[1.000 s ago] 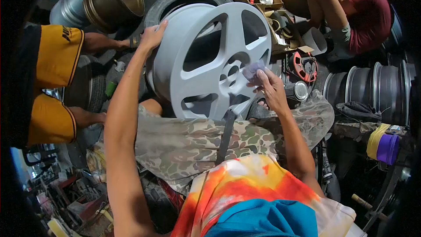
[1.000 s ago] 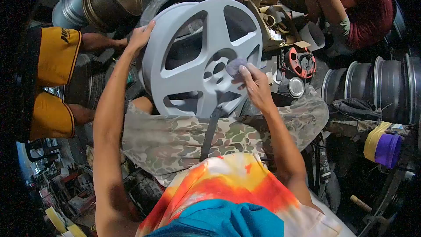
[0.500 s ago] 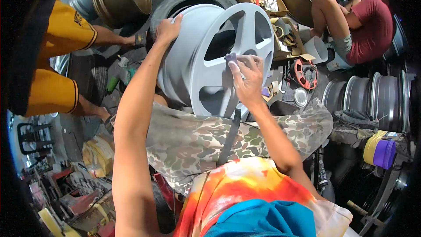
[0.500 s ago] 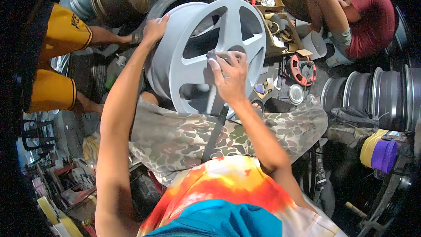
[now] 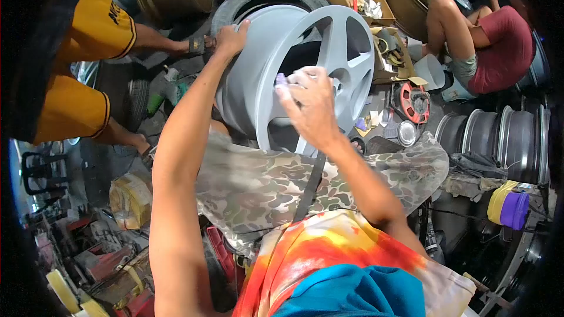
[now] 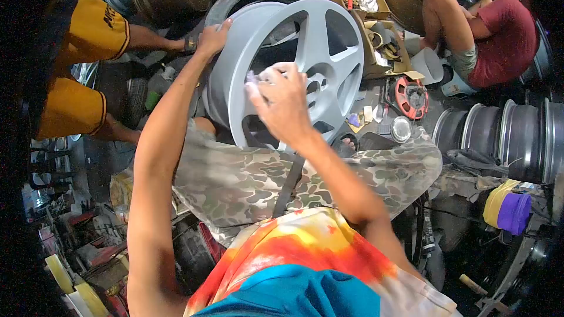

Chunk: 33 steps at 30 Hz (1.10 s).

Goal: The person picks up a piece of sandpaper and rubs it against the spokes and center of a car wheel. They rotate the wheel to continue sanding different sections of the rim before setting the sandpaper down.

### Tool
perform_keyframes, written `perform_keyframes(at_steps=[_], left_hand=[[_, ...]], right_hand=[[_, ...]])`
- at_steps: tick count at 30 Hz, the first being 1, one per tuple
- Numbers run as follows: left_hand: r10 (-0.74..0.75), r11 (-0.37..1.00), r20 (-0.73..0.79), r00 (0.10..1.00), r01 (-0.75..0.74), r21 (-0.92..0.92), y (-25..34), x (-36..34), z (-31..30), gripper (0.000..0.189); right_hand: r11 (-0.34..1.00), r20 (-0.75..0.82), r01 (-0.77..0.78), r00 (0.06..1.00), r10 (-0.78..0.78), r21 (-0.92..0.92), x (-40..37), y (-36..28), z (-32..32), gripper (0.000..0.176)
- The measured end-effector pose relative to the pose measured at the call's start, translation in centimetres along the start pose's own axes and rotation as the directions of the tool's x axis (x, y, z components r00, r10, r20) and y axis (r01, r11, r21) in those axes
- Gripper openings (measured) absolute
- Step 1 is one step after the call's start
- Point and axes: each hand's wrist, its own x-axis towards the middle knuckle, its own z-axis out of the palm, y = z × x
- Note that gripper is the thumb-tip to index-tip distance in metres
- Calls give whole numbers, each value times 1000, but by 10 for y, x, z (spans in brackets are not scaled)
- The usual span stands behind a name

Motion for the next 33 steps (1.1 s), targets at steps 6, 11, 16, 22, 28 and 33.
perform_keyframes(at_steps=[6,11,16,22,28,33], left_hand=[[-29,1000,53,998,29,4,-1,7,7,79],[5,1000,64,998,-3,-16,9,-4,-5,77],[-28,1000,75,997,27,15,-3,9,3,74],[-31,999,84,996,32,-15,-2,8,10,75],[212,977,-115,970,-211,23,24,-11,3,58],[439,746,293,849,-164,-645,111,-85,-46,63]], right_hand=[[996,-46,-54,998,50,-76,-8,31,-19,16],[983,-10,-128,991,130,132,12,-9,1,22],[915,58,-180,984,171,362,7,3,-33,29],[980,32,-25,999,20,197,7,1,-4,20],[969,73,95,994,-80,-226,-8,70,-40,14],[986,41,-161,986,159,48,-8,39,-5,15]])
